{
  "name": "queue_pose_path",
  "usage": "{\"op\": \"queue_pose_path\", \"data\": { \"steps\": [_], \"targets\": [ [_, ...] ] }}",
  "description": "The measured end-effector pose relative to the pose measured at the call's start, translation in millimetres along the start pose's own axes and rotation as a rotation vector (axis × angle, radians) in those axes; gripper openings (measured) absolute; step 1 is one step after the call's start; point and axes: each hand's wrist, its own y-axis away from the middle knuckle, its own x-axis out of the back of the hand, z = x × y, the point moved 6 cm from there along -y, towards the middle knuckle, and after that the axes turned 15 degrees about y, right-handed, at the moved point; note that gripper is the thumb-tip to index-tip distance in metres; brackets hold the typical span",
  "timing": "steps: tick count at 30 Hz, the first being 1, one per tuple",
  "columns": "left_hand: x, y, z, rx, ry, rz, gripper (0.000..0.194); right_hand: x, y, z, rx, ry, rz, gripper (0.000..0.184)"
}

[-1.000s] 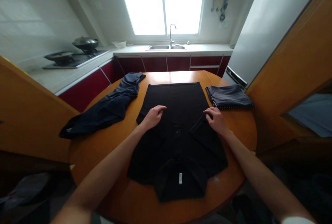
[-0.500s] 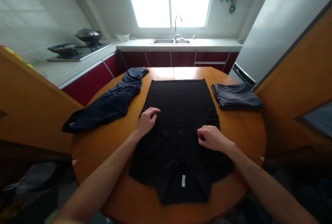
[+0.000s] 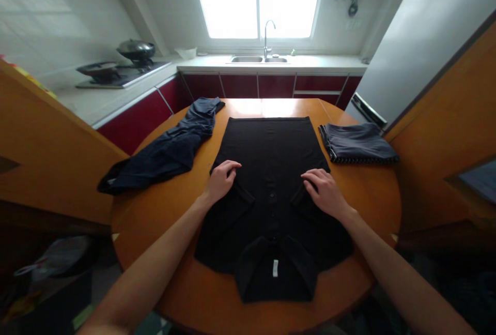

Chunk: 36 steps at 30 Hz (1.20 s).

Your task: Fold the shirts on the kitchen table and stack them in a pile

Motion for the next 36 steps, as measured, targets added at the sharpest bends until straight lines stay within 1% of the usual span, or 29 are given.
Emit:
{"op": "queue_pose_path", "data": {
  "steps": [1, 2, 5, 6, 8, 12, 15, 17, 18, 19, 21, 23, 24, 26, 28, 30, 32, 34, 36],
  "targets": [
    [-1.3, 1, -1, 0.002, 0.003, -0.009, 0.027, -5, 0, 6, -0.042, 0.046, -0.007, 0.039],
    [-2.7, 1, -3, 0.005, 0.007, -0.019, 0.027, -13, 1, 12, -0.078, 0.093, -0.045, 0.046],
    [-5.8, 4, -11, 0.017, 0.009, -0.040, 0.028, -38, 9, 28, -0.182, 0.206, -0.223, 0.063],
    [-6.2, 4, -14, 0.023, 0.007, -0.043, 0.028, -44, 11, 33, -0.218, 0.231, -0.264, 0.067],
    [-5.9, 5, -19, 0.033, 0.000, -0.044, 0.028, -51, 15, 41, -0.274, 0.259, -0.304, 0.075],
    [-2.9, 5, -23, 0.043, -0.006, -0.039, 0.028, -53, 15, 58, -0.382, 0.245, -0.274, 0.080],
    [-1.6, 4, -23, 0.045, -0.002, -0.039, 0.027, -48, 9, 71, -0.445, 0.193, -0.166, 0.079],
    [-2.1, 3, -22, 0.038, -0.006, -0.043, 0.027, -43, 3, 73, -0.404, 0.167, -0.080, 0.076],
    [-2.9, 3, -21, 0.035, -0.009, -0.046, 0.027, -43, 0, 73, -0.361, 0.159, -0.065, 0.074],
    [-3.7, 3, -21, 0.033, -0.013, -0.049, 0.028, -45, -2, 71, -0.320, 0.156, -0.076, 0.071],
    [-5.5, 3, -21, 0.031, -0.019, -0.057, 0.028, -51, -3, 71, -0.276, 0.163, -0.147, 0.067],
    [-6.0, 3, -21, 0.028, -0.021, -0.060, 0.029, -56, -1, 73, -0.304, 0.177, -0.198, 0.065],
    [-5.3, 3, -21, 0.025, -0.020, -0.058, 0.029, -56, 1, 75, -0.327, 0.178, -0.196, 0.065],
    [-1.7, 2, -21, 0.022, -0.021, -0.040, 0.029, -51, 3, 76, -0.370, 0.165, -0.139, 0.065],
    [4.8, 1, -20, 0.027, -0.031, -0.002, 0.029, -40, 3, 73, -0.384, 0.147, -0.035, 0.064],
    [12.1, -1, -21, 0.039, -0.048, 0.045, 0.029, -29, 1, 63, -0.353, 0.130, 0.059, 0.062],
    [17.3, -1, -21, 0.051, -0.060, 0.078, 0.029, -23, 0, 48, -0.279, 0.107, 0.094, 0.060],
    [18.8, -1, -20, 0.056, -0.060, 0.088, 0.029, -24, -1, 31, -0.185, 0.094, 0.057, 0.060],
    [17.4, -1, -19, 0.054, -0.054, 0.082, 0.029, -32, 0, 14, -0.078, 0.100, -0.046, 0.061]
  ]
}}
